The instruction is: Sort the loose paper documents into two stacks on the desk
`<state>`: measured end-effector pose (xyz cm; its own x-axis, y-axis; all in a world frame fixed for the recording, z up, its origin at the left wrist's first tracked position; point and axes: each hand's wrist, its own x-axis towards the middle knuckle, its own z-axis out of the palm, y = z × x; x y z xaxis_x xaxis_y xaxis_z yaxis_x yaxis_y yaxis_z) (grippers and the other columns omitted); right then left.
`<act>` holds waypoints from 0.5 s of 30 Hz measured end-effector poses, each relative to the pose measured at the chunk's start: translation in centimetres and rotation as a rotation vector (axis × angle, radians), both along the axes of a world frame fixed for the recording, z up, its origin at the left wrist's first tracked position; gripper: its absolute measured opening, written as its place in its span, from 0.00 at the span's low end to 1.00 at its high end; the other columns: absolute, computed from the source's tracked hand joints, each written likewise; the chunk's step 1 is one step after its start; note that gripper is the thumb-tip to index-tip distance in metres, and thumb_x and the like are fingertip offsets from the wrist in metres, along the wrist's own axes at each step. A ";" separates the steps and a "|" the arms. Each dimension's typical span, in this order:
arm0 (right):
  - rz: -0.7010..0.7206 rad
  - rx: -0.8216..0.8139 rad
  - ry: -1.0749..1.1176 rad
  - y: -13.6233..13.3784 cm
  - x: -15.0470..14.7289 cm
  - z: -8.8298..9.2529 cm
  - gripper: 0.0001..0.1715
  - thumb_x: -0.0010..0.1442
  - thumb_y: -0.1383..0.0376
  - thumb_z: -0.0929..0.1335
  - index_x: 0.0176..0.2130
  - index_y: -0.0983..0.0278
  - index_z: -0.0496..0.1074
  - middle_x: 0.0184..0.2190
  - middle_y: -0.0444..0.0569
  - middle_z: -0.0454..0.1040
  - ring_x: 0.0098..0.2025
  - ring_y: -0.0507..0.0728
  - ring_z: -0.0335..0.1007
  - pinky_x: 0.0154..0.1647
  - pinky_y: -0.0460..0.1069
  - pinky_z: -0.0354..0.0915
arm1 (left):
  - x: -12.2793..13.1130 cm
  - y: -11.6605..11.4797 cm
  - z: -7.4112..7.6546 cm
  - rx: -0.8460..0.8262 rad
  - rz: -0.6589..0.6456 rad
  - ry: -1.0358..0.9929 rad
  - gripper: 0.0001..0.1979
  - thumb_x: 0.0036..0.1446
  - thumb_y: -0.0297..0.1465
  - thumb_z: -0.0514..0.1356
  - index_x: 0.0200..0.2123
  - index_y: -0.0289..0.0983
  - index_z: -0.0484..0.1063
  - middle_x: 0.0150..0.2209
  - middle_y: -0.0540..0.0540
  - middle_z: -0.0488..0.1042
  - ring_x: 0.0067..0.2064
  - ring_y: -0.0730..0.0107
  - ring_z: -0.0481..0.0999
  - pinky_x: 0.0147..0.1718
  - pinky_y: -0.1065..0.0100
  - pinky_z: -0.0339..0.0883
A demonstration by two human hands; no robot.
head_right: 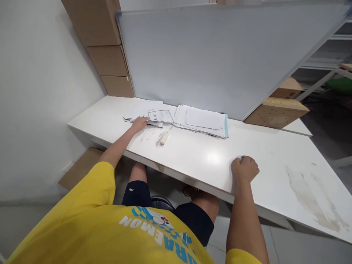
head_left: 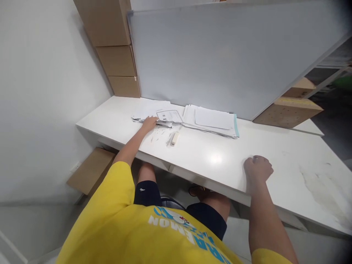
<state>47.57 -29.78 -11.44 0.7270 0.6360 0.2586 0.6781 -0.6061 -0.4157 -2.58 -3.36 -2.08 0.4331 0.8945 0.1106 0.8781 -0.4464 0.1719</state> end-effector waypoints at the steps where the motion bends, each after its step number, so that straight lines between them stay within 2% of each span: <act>1: 0.002 0.013 0.014 0.1 0.0 0.1 0.24 0.57 0.64 0.63 0.49 0.72 0.76 0.49 0.69 0.75 0.50 0.71 0.69 0.51 0.63 0.62 | -0.3 -0.8 0.0 0.027 -0.009 -0.030 0.27 0.63 0.21 0.47 0.62 0.35 0.69 0.63 0.40 0.70 0.65 0.57 0.66 0.68 0.51 0.49; 5: 0.024 0.162 0.090 -0.1 0.1 0.7 0.19 0.56 0.66 0.64 0.42 0.73 0.77 0.43 0.69 0.75 0.49 0.70 0.69 0.51 0.63 0.60 | -2.5 -5.5 -0.3 0.169 -0.064 -0.207 0.26 0.63 0.21 0.47 0.60 0.36 0.70 0.62 0.41 0.72 0.67 0.58 0.65 0.69 0.49 0.48; 8: 0.074 0.424 0.081 -1.9 -2.0 1.1 0.18 0.59 0.64 0.61 0.38 0.71 0.76 0.43 0.68 0.75 0.52 0.69 0.69 0.55 0.62 0.59 | -5.3 -10.8 -1.7 0.208 -0.082 -0.336 0.23 0.62 0.23 0.50 0.58 0.38 0.72 0.60 0.42 0.74 0.68 0.59 0.64 0.70 0.50 0.46; 10: 0.111 0.594 0.087 -4.4 -5.6 1.2 0.20 0.62 0.62 0.59 0.40 0.69 0.76 0.44 0.65 0.76 0.52 0.67 0.70 0.57 0.62 0.60 | -7.2 -14.9 -3.5 0.208 -0.034 -0.445 0.20 0.63 0.26 0.53 0.55 0.39 0.74 0.58 0.42 0.75 0.68 0.57 0.63 0.70 0.50 0.47; 12: 0.142 0.660 0.174 -7.5 -10.8 0.8 0.21 0.63 0.59 0.60 0.40 0.67 0.76 0.42 0.60 0.77 0.49 0.65 0.72 0.55 0.61 0.63 | -8.5 -18.8 -6.1 0.232 0.097 -0.612 0.16 0.65 0.31 0.54 0.51 0.40 0.77 0.59 0.42 0.74 0.71 0.55 0.57 0.70 0.47 0.46; 14: 0.151 0.631 0.431 -10.5 -16.8 0.0 0.19 0.61 0.54 0.63 0.40 0.65 0.76 0.38 0.56 0.78 0.44 0.63 0.74 0.48 0.58 0.67 | -9.3 -22.1 -8.6 0.232 0.304 -0.823 0.16 0.67 0.38 0.55 0.50 0.40 0.78 0.65 0.41 0.67 0.74 0.51 0.48 0.70 0.45 0.47; 15: 0.191 0.564 0.652 -11.6 -19.6 -0.4 0.20 0.60 0.52 0.65 0.41 0.63 0.76 0.35 0.54 0.79 0.38 0.61 0.75 0.40 0.55 0.68 | -9.5 -23.3 -9.6 0.218 0.394 -0.920 0.17 0.67 0.41 0.55 0.50 0.40 0.78 0.68 0.41 0.63 0.74 0.50 0.47 0.70 0.45 0.48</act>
